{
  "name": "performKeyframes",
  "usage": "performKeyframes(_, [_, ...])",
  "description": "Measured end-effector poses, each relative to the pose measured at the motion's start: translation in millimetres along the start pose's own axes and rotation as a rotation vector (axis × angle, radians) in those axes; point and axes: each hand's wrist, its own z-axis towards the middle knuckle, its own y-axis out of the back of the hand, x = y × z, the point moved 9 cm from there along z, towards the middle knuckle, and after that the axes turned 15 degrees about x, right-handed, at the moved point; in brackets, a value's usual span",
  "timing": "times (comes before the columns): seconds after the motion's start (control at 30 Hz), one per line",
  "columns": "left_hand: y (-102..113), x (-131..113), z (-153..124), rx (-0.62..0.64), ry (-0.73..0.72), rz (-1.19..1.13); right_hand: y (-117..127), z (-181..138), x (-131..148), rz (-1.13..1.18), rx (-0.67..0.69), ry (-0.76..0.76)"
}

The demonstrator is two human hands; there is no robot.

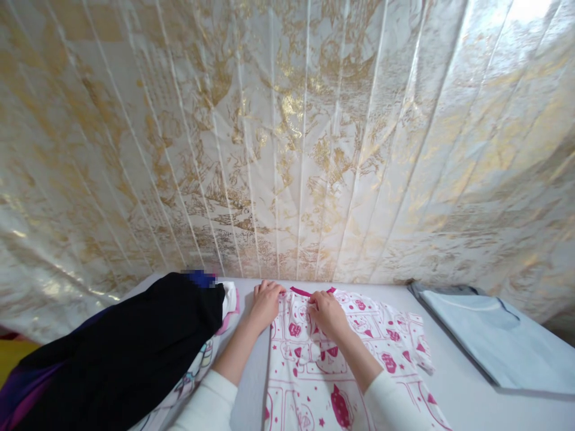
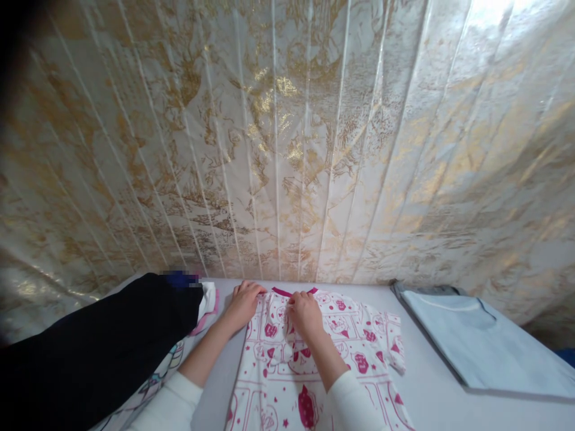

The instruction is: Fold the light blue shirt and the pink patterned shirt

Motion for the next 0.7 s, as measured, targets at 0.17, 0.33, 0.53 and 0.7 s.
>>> performKeyframes(0.17, [1, 3, -2, -0.015, 0.002, 0.01, 5, -1, 5, 0.12, -0.016, 0.026])
performKeyframes(0.33, [3, 2, -3, -0.035, -0.012, 0.016, 13, -19, 11, 0.333, -0.014, 0.06])
performKeyframes(0.53, [0, -1, -1, -0.045, -0.038, 0.035, 13, -35, -16, 0.411, -0.015, -0.094])
performKeyframes(0.7, [-2, -5, 2, -0.062, -0.055, 0.067, 5, -38, -29, 0.378, -0.004, -0.186])
